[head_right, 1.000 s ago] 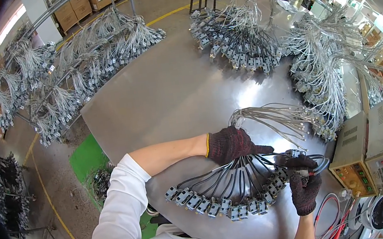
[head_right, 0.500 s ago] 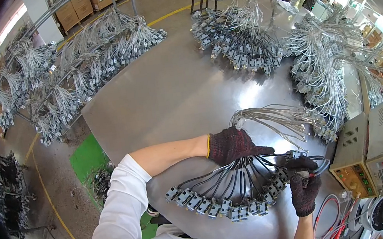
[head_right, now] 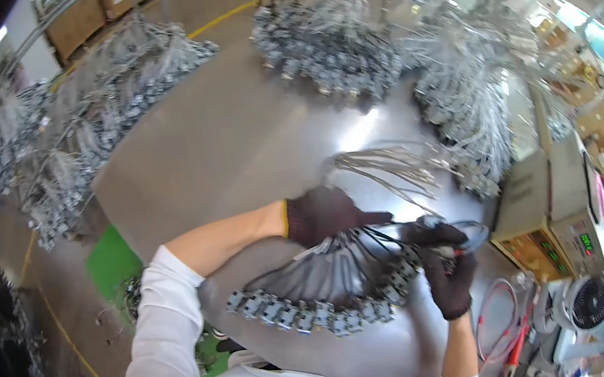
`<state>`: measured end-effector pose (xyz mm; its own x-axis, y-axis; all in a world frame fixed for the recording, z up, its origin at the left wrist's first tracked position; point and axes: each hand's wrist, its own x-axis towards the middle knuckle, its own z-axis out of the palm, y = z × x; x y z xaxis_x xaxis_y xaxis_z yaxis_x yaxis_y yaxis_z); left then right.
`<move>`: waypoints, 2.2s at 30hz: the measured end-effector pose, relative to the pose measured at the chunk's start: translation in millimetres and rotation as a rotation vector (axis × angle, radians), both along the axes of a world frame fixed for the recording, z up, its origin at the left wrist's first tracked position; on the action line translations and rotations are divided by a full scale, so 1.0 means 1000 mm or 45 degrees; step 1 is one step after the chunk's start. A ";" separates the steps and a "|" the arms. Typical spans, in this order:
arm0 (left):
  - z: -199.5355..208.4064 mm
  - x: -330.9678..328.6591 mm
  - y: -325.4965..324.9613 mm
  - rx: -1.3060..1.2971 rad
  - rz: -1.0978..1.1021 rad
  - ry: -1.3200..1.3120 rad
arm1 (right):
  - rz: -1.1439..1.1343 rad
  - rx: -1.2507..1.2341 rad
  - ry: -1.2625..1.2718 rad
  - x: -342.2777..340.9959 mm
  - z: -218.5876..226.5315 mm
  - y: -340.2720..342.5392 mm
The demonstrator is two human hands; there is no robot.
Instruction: The person arranges a bundle of wired switches on a table, tests each switch using a handheld testing probe, moves the tested bundle aside, and lifts a new bundle of wired switches from the floor onto the table.
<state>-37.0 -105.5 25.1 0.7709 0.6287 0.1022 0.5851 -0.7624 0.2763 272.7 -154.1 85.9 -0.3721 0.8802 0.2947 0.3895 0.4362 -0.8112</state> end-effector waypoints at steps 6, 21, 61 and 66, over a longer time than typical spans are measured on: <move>-0.002 0.018 0.015 0.174 0.090 0.284 | 0.009 0.020 0.085 0.006 -0.009 0.022; -0.047 0.015 0.031 0.254 0.006 -0.040 | -0.062 0.000 0.067 0.006 -0.007 0.018; -0.020 0.012 0.019 0.163 -0.015 0.037 | -0.208 -0.029 0.350 -0.015 -0.006 -0.035; -0.019 0.009 0.016 0.171 0.008 0.103 | -0.162 -0.019 0.166 -0.015 -0.008 -0.027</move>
